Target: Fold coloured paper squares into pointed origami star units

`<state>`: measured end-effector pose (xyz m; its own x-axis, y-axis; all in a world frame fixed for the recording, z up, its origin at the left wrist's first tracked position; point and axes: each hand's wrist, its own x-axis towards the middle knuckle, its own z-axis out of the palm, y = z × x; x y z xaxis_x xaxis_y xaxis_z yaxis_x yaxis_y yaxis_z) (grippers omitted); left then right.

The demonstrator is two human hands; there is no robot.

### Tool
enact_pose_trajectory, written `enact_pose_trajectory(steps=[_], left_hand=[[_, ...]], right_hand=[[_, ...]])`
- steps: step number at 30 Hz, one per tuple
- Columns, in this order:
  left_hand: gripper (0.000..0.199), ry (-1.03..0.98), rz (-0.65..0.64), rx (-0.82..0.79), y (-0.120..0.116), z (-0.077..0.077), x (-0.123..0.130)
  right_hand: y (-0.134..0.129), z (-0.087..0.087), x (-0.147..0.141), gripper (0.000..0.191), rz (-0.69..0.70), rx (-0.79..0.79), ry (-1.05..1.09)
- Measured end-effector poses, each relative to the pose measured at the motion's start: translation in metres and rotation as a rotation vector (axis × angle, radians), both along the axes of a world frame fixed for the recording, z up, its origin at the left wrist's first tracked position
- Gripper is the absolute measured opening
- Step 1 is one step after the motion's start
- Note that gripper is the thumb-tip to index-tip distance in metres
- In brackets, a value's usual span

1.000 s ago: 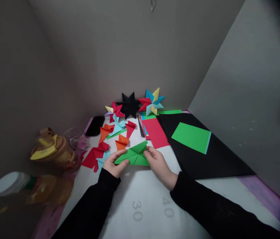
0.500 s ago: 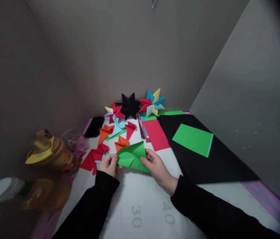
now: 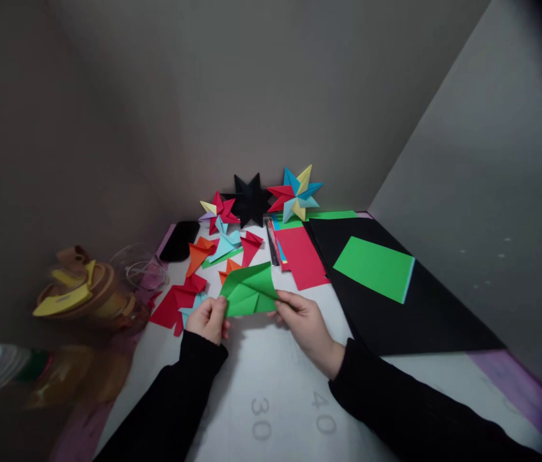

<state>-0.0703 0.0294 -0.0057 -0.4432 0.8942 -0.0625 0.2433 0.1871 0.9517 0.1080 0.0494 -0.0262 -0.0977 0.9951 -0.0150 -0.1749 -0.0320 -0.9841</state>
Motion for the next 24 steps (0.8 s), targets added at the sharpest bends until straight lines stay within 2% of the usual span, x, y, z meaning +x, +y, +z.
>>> enact_pose_trajectory(steps=[3, 7, 11, 14, 18, 21, 24], left_hand=[[0.038, -0.011, 0.016, 0.0, 0.001, 0.003, -0.001], [0.038, 0.022, 0.016, 0.021, 0.001, 0.004, -0.003], [0.035, 0.082, 0.025, 0.058, 0.0, 0.004, -0.006], [0.031, 0.096, 0.035, 0.094, 0.001, 0.003, -0.008], [0.028, 0.081, 0.043, 0.147, 0.001, 0.001, -0.01], [0.03, 0.091, 0.034, 0.192, 0.0, 0.002, -0.008], [0.03, 0.094, -0.031, 0.231, -0.002, 0.002, -0.006]], right_hand=[[0.0, -0.003, 0.0, 0.028, 0.065, -0.022, 0.075], [0.0, -0.005, 0.0, 0.036, 0.139, -0.129, 0.313], [-0.001, -0.001, -0.001, 0.029, 0.188, -0.247, 0.435], [-0.002, 0.003, -0.001, 0.024, 0.249, -0.291, 0.392], [-0.003, 0.005, -0.003, 0.038, 0.345, -0.329, 0.282], [-0.004, 0.005, -0.004, 0.031, 0.4, -0.321, 0.178], [-0.004, 0.003, -0.005, 0.026, 0.397, -0.272, 0.112]])
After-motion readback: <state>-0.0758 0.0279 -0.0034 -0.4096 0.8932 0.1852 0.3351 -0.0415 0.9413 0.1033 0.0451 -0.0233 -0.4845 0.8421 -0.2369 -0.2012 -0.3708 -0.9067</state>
